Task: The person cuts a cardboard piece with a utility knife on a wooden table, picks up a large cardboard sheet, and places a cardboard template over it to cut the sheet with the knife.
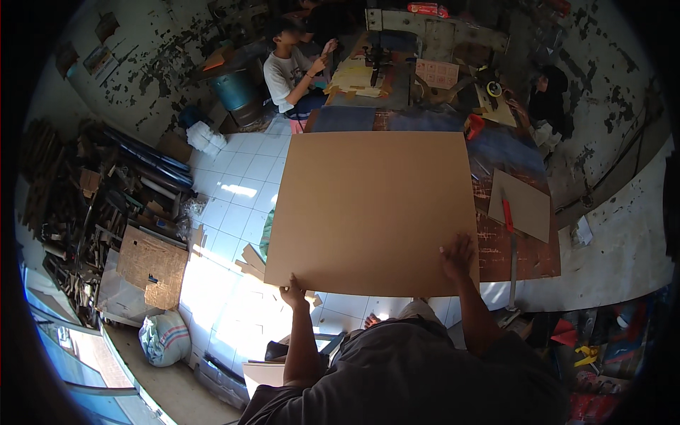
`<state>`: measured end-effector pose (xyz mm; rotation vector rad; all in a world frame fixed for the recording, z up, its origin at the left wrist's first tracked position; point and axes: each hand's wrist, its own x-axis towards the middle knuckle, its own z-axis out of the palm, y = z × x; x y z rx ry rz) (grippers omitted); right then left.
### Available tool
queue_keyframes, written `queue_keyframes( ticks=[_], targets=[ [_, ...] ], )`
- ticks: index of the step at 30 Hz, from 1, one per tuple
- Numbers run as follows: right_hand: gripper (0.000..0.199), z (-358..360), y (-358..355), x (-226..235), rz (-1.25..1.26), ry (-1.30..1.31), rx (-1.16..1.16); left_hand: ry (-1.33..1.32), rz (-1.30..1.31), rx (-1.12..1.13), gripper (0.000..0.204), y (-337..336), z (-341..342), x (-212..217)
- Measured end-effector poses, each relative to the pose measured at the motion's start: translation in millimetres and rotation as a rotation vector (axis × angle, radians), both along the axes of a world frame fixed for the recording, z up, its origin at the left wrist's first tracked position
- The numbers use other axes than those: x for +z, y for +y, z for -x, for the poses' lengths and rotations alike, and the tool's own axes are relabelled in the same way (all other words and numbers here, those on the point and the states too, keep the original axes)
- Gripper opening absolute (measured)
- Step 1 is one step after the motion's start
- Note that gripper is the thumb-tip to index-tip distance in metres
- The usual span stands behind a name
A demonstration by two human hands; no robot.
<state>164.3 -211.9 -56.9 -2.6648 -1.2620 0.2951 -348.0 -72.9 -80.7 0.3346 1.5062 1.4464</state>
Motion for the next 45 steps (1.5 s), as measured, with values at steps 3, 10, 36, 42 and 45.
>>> queue_keyframes(
  ticks=[3,10,36,42,45],
  targets=[
    [0.091,0,1,5,-0.029,-0.005,-0.006,-0.028,0.053,-0.054,0.053,-9,-25,0],
    [0.091,3,-4,10,-0.153,0.044,0.017,-0.107,0.091,-0.046,0.058,-9,-56,-28],
    [0.044,-282,10,57,-0.305,0.035,-0.117,0.041,0.205,0.139,0.037,-69,-138,-14],
    [0.036,-285,51,50,-0.407,0.152,-0.118,-0.023,0.162,0.047,0.040,-94,-167,3],
    [0.035,-281,96,47,-0.480,0.170,-0.100,-0.040,0.211,0.045,0.044,-98,-170,6]
  ],
)
